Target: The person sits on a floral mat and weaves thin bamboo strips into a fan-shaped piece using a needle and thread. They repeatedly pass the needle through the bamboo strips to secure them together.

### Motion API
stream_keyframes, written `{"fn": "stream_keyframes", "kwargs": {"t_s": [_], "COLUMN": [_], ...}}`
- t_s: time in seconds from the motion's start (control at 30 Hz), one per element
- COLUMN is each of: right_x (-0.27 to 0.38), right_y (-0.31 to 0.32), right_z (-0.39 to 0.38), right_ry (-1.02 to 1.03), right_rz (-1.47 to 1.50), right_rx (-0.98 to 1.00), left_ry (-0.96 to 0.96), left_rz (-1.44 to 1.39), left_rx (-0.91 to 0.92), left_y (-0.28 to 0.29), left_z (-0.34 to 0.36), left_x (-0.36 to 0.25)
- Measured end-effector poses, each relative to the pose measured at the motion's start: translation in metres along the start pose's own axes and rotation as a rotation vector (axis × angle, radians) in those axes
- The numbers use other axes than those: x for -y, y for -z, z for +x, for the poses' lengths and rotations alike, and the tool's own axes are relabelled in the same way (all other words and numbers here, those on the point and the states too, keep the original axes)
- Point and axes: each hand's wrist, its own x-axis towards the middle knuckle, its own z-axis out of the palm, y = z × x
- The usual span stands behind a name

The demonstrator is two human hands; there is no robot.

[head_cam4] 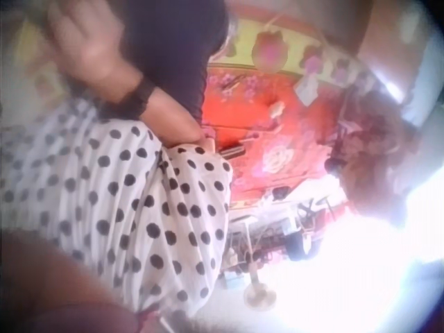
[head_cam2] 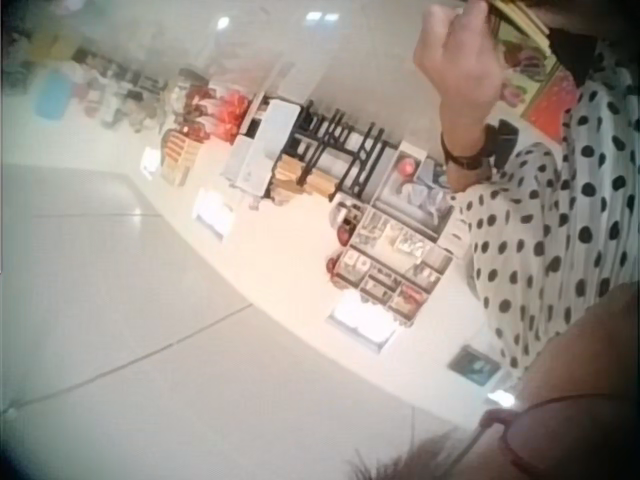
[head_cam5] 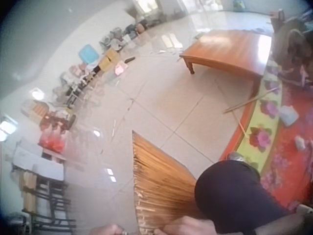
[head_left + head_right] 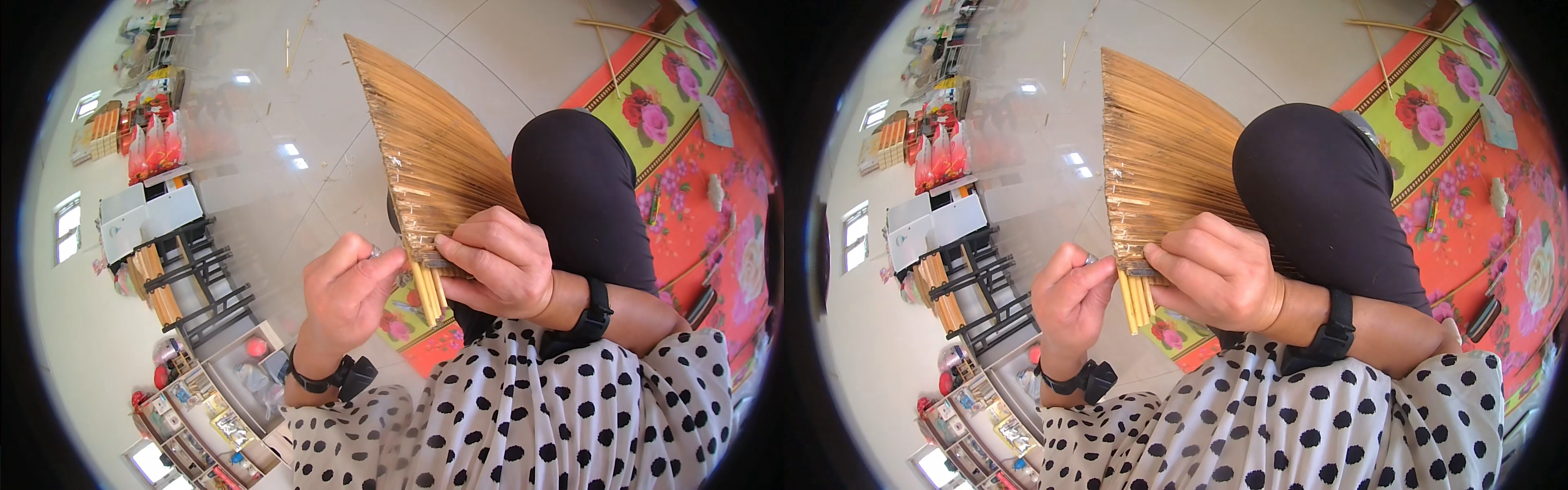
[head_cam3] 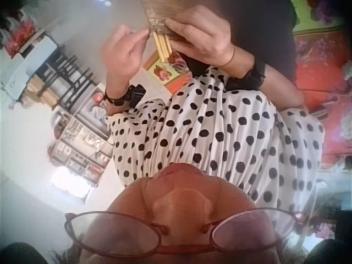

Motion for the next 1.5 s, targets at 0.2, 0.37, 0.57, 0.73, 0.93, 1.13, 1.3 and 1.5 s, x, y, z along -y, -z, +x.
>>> {"fn": "stream_keyframes", "kwargs": {"t_s": [0.2, 0.37, 0.57, 0.73, 0.93, 1.13, 1.3, 1.5], "right_x": [-0.002, 0.001, 0.0, -0.001, 0.0, 0.001, 0.002, 0.0], "right_y": [-0.001, -0.001, -0.003, 0.0, 0.002, 0.001, 0.001, 0.002], "right_z": [-0.001, 0.0, 0.0, 0.0, 0.002, 0.002, 0.002, 0.002], "right_ry": [-0.029, -0.044, -0.021, 0.007, 0.035, 0.043, 0.055, 0.053], "right_rz": [0.014, 0.046, 0.032, 0.014, 0.003, -0.024, -0.033, -0.055], "right_rx": [-0.015, 0.003, -0.003, 0.032, 0.039, 0.021, 0.03, 0.04], "left_ry": [0.032, 0.12, 0.191, 0.249, 0.244, 0.247, 0.253, 0.291], "left_rz": [-0.09, -0.146, -0.227, -0.211, -0.146, -0.149, -0.182, -0.096], "left_rx": [-0.01, -0.027, -0.017, 0.086, 0.092, 0.05, 0.005, 0.015], "left_y": [-0.005, -0.005, 0.0, 0.007, 0.01, 0.005, -0.002, 0.001], "left_z": [-0.001, -0.002, -0.001, -0.001, -0.001, 0.0, 0.005, 0.005], "left_x": [0.007, 0.004, 0.001, -0.002, -0.006, -0.009, -0.013, -0.021]}}
